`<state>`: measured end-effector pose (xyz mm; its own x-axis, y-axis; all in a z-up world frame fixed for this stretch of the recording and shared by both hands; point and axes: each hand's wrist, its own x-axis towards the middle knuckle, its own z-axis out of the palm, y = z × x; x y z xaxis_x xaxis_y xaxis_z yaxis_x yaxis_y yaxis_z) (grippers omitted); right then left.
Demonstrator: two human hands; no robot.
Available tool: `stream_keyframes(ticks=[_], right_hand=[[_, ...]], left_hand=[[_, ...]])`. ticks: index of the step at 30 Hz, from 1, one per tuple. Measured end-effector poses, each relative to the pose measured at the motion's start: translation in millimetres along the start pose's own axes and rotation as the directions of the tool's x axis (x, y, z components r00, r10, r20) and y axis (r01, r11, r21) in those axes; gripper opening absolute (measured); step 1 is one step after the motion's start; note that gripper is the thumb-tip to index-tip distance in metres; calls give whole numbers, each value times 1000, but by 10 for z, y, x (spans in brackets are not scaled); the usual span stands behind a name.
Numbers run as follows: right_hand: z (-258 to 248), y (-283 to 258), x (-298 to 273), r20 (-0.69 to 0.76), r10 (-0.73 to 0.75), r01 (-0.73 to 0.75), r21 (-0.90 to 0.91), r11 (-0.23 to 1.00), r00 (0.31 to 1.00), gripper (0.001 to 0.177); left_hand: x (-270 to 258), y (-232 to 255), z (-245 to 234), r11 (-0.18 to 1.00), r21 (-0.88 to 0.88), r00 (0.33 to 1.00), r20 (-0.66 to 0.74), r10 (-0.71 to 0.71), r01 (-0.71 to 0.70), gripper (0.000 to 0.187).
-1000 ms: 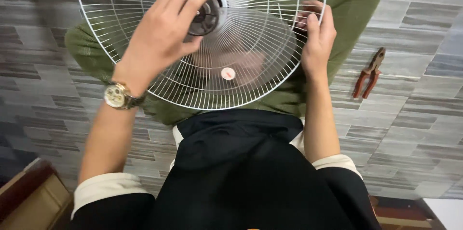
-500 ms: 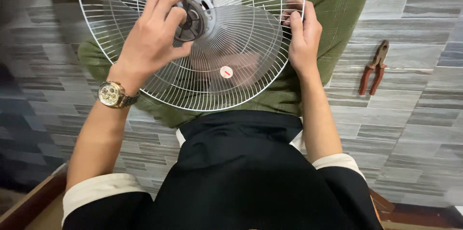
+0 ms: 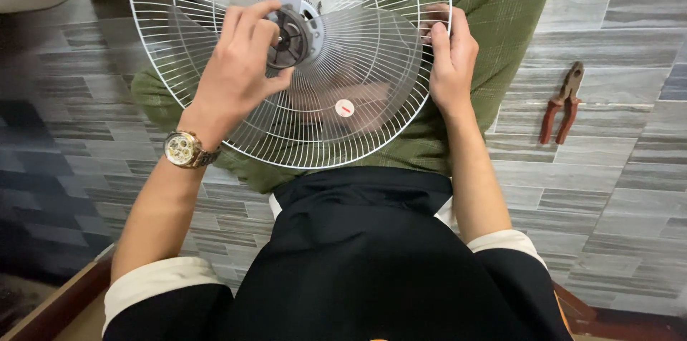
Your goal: Assembling or disassembling the front cage and blades of an electric floor fan
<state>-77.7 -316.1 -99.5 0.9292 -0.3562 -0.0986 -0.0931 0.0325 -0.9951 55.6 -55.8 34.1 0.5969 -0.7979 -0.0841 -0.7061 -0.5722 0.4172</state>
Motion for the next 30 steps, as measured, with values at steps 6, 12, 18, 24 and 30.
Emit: stream_keyframes(ticks=[6,12,18,24,30], right_hand=[[4,15,-11,-12,20,-19,12,1000,1000,28],[-3,1,-6,-12,17,-17,-5,1000,1000,28],[-1,27,-2,-29,8,-9,-20,1000,1000,28],[-11,46,-17,-19,28,-28,1,1000,999,28],[20,-30,11,-33,11,-11,-11,1000,999,30]], left_hand=[[11,-37,15,1000,-23,1000,-6,7,-7,49],[11,-30,0,1000,4,1000,12,-8,8,50],[13,64,20,999,2,999,-10,-45,45,47],[22,20,-17,999,-37,999,12,-30,30,52],[-20,18,101,996,38,997,-12,-75,75,51]])
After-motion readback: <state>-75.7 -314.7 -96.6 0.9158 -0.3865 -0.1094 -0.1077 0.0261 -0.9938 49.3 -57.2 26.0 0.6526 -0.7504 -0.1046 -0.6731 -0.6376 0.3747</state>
